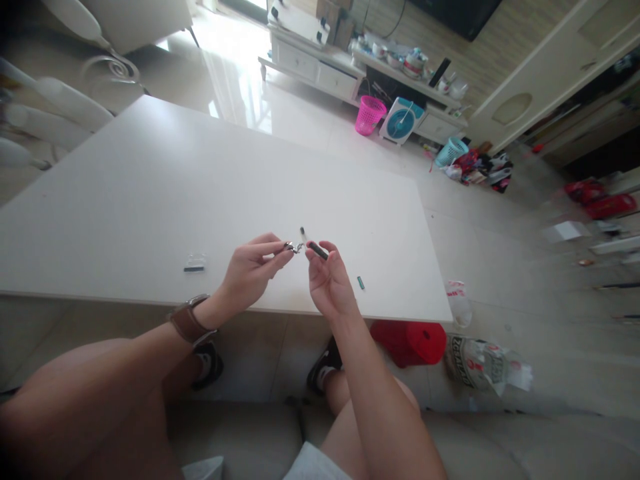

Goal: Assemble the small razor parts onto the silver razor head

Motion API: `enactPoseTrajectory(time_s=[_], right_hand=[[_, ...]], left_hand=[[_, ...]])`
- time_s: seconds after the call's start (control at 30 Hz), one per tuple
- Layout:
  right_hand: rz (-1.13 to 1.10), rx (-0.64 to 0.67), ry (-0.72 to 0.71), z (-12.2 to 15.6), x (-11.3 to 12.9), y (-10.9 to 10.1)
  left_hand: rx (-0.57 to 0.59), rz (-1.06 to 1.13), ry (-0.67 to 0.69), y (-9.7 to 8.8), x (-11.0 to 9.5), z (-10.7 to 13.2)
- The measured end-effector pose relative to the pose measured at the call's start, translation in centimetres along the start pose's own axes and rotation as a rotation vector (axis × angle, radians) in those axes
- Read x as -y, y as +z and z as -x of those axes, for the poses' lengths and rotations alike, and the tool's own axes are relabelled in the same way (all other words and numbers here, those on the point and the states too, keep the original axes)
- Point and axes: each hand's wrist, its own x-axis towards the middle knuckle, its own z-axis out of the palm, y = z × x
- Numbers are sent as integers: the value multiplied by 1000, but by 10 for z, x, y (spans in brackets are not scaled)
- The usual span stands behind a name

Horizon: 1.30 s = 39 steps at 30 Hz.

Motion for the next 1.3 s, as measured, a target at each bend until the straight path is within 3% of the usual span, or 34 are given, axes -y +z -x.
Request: enactPoseTrajectory(time_s=[1.3], right_hand=[[-14, 32, -80, 2, -1, 14]], left_hand=[[-4, -103, 47, 1, -4, 3]])
